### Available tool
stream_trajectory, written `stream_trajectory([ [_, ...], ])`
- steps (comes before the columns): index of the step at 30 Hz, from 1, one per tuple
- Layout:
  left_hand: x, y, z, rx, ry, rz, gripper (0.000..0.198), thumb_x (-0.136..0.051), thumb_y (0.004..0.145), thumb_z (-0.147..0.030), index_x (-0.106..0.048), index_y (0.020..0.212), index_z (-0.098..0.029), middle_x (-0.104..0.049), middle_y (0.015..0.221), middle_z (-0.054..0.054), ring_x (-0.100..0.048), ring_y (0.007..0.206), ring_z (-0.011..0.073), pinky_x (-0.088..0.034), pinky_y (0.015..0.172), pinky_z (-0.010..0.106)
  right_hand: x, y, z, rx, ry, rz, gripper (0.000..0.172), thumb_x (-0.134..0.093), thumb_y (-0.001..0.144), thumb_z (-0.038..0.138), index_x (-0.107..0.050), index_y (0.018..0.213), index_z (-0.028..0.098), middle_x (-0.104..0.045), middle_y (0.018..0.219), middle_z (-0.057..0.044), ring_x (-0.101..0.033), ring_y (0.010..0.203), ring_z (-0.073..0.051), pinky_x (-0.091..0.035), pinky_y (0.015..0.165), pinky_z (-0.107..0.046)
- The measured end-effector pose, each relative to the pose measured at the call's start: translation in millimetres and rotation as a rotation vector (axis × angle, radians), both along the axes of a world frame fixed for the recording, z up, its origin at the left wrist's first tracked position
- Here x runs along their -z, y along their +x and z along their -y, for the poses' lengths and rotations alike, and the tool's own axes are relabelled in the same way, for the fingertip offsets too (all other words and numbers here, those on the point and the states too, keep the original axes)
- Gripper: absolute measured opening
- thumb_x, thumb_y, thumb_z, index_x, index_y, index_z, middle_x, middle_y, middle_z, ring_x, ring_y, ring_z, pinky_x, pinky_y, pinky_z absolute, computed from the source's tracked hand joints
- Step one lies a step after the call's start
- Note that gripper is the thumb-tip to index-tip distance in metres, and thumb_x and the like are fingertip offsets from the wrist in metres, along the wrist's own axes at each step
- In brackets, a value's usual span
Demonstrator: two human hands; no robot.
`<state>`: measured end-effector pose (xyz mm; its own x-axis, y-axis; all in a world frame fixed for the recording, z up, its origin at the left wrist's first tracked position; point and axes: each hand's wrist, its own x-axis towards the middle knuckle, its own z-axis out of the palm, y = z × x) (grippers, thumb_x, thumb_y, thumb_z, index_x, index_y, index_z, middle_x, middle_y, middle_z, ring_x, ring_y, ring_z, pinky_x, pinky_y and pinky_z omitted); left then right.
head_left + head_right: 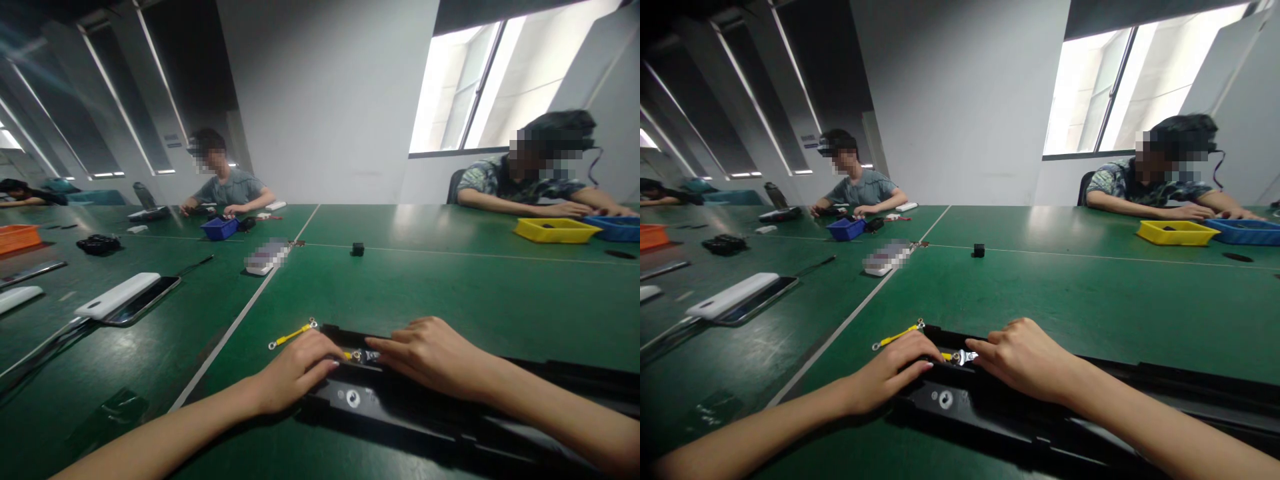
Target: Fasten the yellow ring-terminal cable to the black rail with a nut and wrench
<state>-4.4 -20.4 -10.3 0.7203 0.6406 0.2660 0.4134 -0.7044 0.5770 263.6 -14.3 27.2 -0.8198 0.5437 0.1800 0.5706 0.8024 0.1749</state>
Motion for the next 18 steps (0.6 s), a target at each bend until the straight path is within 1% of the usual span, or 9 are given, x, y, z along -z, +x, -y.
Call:
stream_trajectory([
  [6, -0.8, 0.1, 0.1, 0.002, 0.000, 0.009, 0.020, -0.041, 0.098, -0.020, -0.058, 0.109, -0.018, -0.061, 0.106, 0.007, -0.053, 0.101, 0.0195, -0.040, 0.092, 0.032, -2.3, -1.7, -0.4, -0.019, -0.018, -0.042, 0.026, -0.044, 0.096, 0.030, -0.063, 0.110, 0.019, -0.069, 0.070, -0.002, -0.062, 0.056, -0.013, -0.032, 0.052, -0.024],
  [12, -1.4, 0.4, 0.4, -0.001, 0.007, 0.011, 0.020, -0.042, 0.098, -0.020, -0.058, 0.108, -0.017, -0.062, 0.105, 0.007, -0.054, 0.101, 0.0192, -0.040, 0.092, 0.031, -2.3, -2.2, -0.7, -0.018, -0.017, -0.032, 0.025, -0.046, 0.096, 0.028, -0.064, 0.110, 0.019, -0.069, 0.071, -0.002, -0.063, 0.058, -0.013, -0.032, 0.052, -0.025],
  [18, -0.9, -0.1, 0.3, -0.005, 0.002, 0.004, 0.021, -0.041, 0.098, -0.021, -0.058, 0.108, -0.018, -0.062, 0.105, 0.007, -0.054, 0.100, 0.0195, -0.040, 0.091, 0.031, -0.5, -1.2, -1.3, -0.022, 0.019, -0.040, 0.026, -0.047, 0.095, 0.030, -0.063, 0.113, 0.021, -0.068, 0.067, -0.001, -0.060, 0.052, -0.011, -0.029, 0.050, -0.024],
])
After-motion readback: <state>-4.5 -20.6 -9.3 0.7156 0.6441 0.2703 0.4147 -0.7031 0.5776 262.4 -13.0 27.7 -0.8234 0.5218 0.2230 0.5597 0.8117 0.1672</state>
